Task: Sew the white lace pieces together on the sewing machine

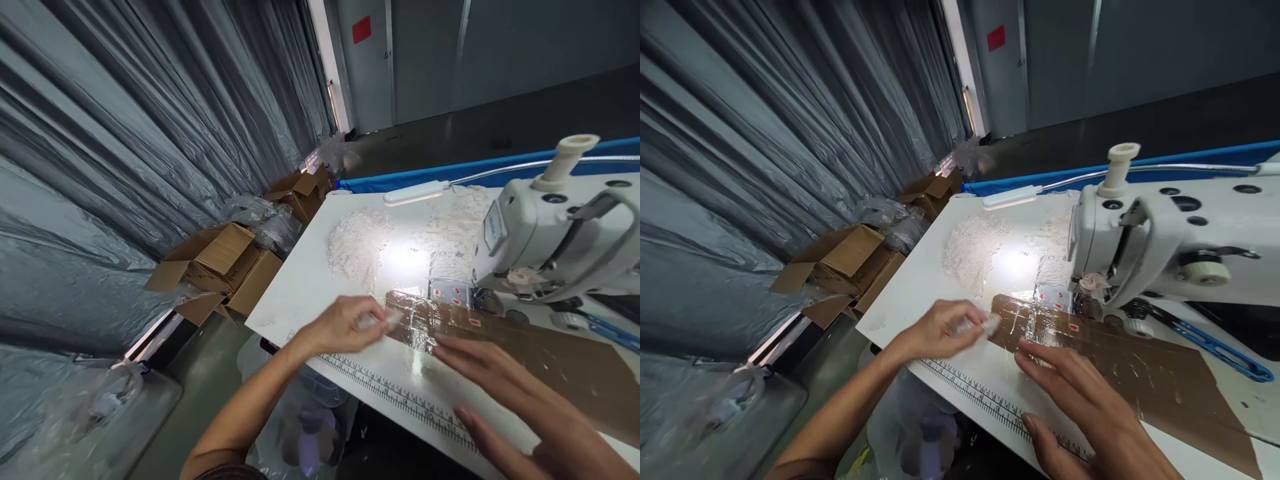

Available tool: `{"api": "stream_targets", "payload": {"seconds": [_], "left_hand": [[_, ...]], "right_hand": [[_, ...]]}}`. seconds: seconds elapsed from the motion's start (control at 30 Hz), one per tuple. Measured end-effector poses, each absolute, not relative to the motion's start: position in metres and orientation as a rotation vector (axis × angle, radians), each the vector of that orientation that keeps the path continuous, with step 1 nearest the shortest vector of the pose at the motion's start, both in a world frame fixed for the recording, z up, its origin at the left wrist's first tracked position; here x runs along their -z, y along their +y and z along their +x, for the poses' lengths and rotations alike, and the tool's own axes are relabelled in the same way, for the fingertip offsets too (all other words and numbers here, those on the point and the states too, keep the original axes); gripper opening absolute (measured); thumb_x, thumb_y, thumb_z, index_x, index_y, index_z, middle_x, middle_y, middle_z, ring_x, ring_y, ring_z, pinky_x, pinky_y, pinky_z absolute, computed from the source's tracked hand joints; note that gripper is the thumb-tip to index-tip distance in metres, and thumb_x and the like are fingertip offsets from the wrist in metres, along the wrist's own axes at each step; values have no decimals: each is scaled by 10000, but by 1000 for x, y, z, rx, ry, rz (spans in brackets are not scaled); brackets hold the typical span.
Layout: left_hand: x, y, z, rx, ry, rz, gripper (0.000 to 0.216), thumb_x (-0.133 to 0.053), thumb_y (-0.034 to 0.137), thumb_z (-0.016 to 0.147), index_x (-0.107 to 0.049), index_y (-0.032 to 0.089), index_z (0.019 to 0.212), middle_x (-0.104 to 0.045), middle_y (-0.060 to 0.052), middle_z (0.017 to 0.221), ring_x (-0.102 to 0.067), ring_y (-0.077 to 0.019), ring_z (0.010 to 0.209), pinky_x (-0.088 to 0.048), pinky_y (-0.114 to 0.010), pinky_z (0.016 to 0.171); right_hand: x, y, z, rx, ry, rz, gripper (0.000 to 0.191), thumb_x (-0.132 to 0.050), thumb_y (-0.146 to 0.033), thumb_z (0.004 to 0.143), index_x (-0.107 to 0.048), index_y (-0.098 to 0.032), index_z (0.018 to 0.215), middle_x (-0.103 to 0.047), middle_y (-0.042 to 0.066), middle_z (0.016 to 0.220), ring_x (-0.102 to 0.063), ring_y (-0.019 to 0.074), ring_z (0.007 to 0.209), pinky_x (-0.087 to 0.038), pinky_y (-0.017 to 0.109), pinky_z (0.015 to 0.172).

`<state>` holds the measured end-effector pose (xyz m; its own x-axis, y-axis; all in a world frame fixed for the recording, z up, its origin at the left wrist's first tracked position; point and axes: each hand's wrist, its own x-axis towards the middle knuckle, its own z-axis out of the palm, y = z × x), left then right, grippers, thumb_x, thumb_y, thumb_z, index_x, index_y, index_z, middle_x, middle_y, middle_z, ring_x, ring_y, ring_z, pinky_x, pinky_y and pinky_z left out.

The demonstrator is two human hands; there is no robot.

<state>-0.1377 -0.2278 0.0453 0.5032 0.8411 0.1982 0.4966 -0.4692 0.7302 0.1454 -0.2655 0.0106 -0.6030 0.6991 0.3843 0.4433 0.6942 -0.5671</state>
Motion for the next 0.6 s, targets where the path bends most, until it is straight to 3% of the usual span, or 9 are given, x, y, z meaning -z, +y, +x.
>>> {"api": "stream_targets", "payload": {"seconds": [0.07, 0.17, 0.3, 0.43, 0.6], "left_hand": [[-53, -235, -109, -614, 947, 2147, 165, -559, 282, 901, -625, 132, 912, -678, -36, 791, -626, -102, 688, -501, -207, 613], [-63, -241, -79, -616, 787, 2087, 144, -626, 261, 850, -620, 125, 895, -678, -52, 850, -615, -93, 714, -477, -190, 638], [-69, -236, -72, -624, 853, 1919, 197, -674, 310, 821, -601, 145, 900, -621, -26, 780, -541, -77, 627, -422, -187, 562], [-61, -220, -81, -711, 963, 1754, 252, -725, 342, 782, -582, 166, 892, -595, -38, 862, -575, -116, 770, -480, -232, 707], [-41, -194, -90, -637, 1176, 1829, 261, -654, 335, 843, -578, 160, 1021, -618, -34, 867, -572, -108, 682, -468, -227, 614]], "right_hand": [[-4, -264, 151, -677, -2312, -981, 715, -631, -449, 834, -330, -325, 1471, -368, 50, 1497, -406, 334, 1320, -509, 418, 973], [4, -264, 158, -924, -2255, -1106, 741, -631, -459, 838, -286, -347, 1484, -379, 37, 1492, -443, 308, 1295, -520, 356, 944], [8, -259, 170, -1181, -2157, -1116, 616, -636, -428, 847, -436, -310, 1417, -598, 60, 1297, -610, 262, 1117, -567, 258, 819], [4, -242, 176, -1175, -2144, -893, 418, -621, -340, 863, -593, -304, 1278, -732, 41, 976, -707, 223, 849, -596, 229, 672], [-2, -215, 170, -1018, -2176, -1056, 379, -553, -374, 897, -604, -244, 1249, -683, 77, 1124, -659, 254, 1000, -576, 361, 810]]}}
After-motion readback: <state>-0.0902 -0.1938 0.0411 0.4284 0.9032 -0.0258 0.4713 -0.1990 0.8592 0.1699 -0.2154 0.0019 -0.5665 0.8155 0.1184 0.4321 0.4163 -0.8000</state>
